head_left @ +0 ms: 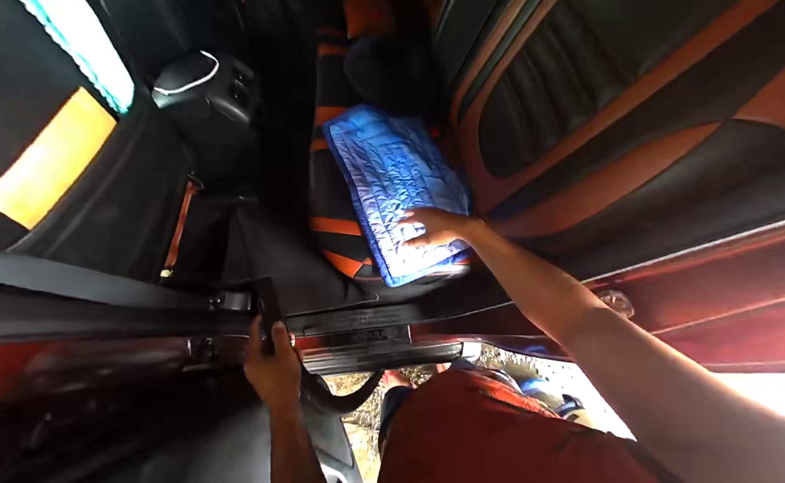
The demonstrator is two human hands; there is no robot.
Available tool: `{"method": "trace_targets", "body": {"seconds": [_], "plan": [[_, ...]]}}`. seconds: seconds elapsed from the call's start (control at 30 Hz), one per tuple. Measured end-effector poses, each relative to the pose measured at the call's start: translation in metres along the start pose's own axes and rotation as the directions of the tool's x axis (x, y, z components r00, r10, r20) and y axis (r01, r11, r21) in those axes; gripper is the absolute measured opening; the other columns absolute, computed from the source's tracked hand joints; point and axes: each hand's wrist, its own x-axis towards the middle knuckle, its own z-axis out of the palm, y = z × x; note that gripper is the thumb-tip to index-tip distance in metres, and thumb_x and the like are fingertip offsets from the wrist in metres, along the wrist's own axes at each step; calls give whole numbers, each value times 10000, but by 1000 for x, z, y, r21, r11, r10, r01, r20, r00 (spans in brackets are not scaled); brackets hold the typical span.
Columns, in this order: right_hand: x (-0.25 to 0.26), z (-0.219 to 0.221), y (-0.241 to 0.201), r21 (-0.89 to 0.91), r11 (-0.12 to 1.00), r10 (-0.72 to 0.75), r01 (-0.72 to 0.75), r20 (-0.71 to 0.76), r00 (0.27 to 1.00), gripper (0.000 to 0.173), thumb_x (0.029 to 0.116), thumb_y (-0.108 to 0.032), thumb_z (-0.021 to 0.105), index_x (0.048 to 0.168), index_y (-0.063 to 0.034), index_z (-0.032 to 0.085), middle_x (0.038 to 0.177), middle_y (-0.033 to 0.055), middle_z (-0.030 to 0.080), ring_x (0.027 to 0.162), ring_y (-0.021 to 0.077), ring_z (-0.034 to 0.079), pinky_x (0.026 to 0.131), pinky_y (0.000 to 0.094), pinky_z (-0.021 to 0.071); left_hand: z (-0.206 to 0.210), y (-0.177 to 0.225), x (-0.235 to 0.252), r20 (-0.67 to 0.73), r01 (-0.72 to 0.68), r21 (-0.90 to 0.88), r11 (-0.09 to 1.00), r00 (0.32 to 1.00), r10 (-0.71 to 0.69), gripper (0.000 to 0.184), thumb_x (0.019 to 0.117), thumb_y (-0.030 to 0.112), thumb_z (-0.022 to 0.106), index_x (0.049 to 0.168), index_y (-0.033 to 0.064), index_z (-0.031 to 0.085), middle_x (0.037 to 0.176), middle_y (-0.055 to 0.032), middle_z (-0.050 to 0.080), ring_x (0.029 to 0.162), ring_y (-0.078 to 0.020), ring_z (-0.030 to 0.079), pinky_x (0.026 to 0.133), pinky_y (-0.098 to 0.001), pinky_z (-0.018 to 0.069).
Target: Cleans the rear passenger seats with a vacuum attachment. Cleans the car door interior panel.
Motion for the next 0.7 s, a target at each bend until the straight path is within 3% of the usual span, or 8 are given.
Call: {"method": "trace_targets", "body": {"seconds": [0.1, 0.23, 0.33, 0.4, 0.47, 0.53, 0.63, 0.7], "plan": [[39, 1, 40, 90, 963, 269, -254, -308, 913, 843, 835, -707, 697, 1521, -252, 515, 1632, 173, 348, 1479, 402, 354, 1149, 651, 347, 7, 7, -5, 20, 13, -3, 1000, 1000, -13, 460, 1054, 257, 579, 1468, 63, 525, 836, -98, 678, 513, -123, 609, 436, -328, 538], [78, 22, 89, 41, 879, 450, -476, -406, 796, 990, 793, -957, 367, 1627, -444, 222, 1733, 105, 87, 1579, 405, 66, 1166, 767, 94, 36, 23, -8, 131, -46, 10, 999, 990, 44, 478, 1054, 254, 574, 1494, 81, 505, 783, -68, 675, 475, -109, 598, 406, -318, 531], [85, 27, 96, 86, 783, 569, -616, -500, 653, 774, 962, -794, 264, 1631, -404, 249, 1672, 190, 258, 1517, 461, 244, 1122, 751, 244, 61, 32, -9, 216, -88, 55, 995, 974, 74, 495, 1048, 289, 582, 1509, 127, 500, 840, -74, 693, 512, -128, 621, 434, -339, 547], [75, 28, 95, 110, 728, 624, -677, -514, 588, 739, 1026, -676, 285, 1629, -250, 312, 1583, 280, 361, 1436, 499, 363, 1077, 696, 371, 75, 36, -1, 249, -121, 63, 991, 963, 102, 501, 1046, 316, 579, 1508, 139, 503, 868, -77, 700, 532, -134, 628, 453, -350, 558], [67, 17, 87, 125, 684, 682, -719, -462, 568, 760, 1044, -623, 318, 1590, -96, 370, 1558, 329, 364, 1431, 514, 365, 1105, 686, 356, 88, 42, 13, 250, -134, 64, 989, 962, 114, 501, 1046, 328, 579, 1504, 138, 509, 866, -69, 706, 536, -133, 637, 460, -352, 565], [76, -9, 71, 129, 663, 716, -737, -398, 574, 788, 1026, -635, 360, 1568, -65, 395, 1569, 335, 349, 1452, 517, 335, 1128, 725, 276, 103, 44, 29, 224, -124, 47, 991, 968, 111, 496, 1044, 317, 591, 1500, 138, 515, 887, -70, 706, 560, -138, 647, 477, -356, 572], [126, -25, 74, 161, 763, 624, -626, -437, 648, 781, 990, -721, 358, 1645, -308, 252, 1704, 212, 135, 1537, 475, 178, 1137, 776, 169, 127, 43, 50, 201, -127, 39, 991, 973, 116, 496, 1049, 294, 586, 1513, 141, 504, 934, -100, 705, 587, -151, 650, 504, -374, 577], [159, -10, 98, 140, 795, 578, -590, -470, 667, 799, 952, -811, 242, 1641, -410, 202, 1731, 115, 101, 1572, 432, 67, 1137, 804, 70, 143, 44, 57, 186, -153, 77, 985, 973, 136, 495, 1048, 296, 579, 1512, 142, 506, 921, -103, 709, 601, -157, 657, 524, -386, 582]]}}
